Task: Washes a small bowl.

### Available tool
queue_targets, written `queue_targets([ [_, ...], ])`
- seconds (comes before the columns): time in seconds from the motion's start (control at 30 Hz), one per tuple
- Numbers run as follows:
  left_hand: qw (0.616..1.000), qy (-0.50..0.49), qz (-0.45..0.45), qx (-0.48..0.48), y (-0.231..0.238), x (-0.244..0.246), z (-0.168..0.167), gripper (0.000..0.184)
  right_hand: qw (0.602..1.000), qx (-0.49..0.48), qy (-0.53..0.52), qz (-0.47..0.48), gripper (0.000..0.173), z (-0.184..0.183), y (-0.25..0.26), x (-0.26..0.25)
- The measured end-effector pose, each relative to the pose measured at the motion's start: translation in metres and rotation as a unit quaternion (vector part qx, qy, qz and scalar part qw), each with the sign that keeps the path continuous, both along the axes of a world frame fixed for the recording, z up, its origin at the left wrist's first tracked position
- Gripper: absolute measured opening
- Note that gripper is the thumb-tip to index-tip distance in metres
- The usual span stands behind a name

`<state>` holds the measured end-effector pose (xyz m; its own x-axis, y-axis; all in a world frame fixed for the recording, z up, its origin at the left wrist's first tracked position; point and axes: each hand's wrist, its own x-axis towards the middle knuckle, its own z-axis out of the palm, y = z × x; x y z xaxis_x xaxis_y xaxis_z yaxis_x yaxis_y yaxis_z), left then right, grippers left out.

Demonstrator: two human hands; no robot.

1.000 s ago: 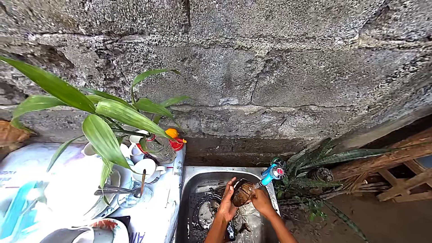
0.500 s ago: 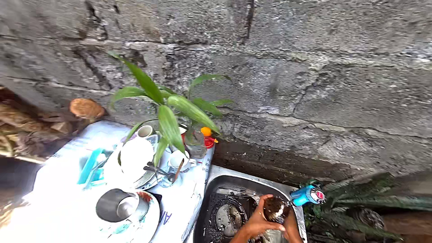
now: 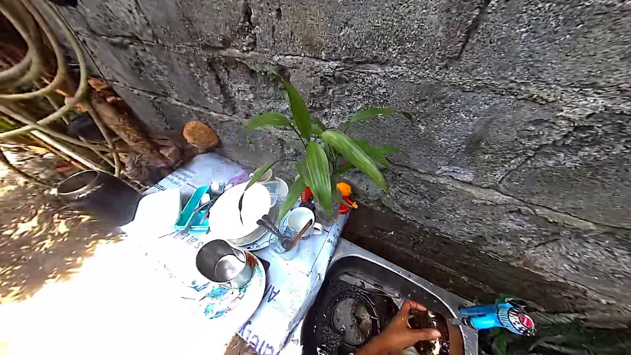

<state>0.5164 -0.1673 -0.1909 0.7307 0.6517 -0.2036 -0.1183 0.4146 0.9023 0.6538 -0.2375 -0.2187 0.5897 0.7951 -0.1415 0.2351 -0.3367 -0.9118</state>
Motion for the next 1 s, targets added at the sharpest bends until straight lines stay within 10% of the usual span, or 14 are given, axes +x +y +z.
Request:
queue_targets([
  [0.3, 0.996, 0.019, 0.007, -0.086, 0.019, -0.003, 0.000, 0.050, 0.941, -0.242, -0.205, 0.118, 0.030, 0.074, 0.043, -0.019],
  [0.47, 0.975, -0.014, 0.068, -0.209, 0.037, -0.027, -0.012, 0.041, 0.912, -0.305, -0.215, 0.169, 0.028, 0.042, 0.055, 0.004],
  [0.63, 0.920, -0.081, 0.147, -0.355, 0.059, -0.069, -0.009, 0.084, 0.878, -0.327, -0.244, 0.250, 0.036, -0.010, 0.048, 0.011],
  [0.77, 0.917, -0.071, 0.177, -0.350, 0.056, -0.077, -0.010, 0.069, 0.869, -0.254, -0.294, 0.306, 0.050, -0.041, 0.057, -0.007],
  [1.0, 0.919, -0.106, 0.135, -0.356, 0.045, -0.084, -0.012, 0.067, 0.887, -0.406, -0.202, 0.086, 0.063, -0.041, 0.063, -0.028],
])
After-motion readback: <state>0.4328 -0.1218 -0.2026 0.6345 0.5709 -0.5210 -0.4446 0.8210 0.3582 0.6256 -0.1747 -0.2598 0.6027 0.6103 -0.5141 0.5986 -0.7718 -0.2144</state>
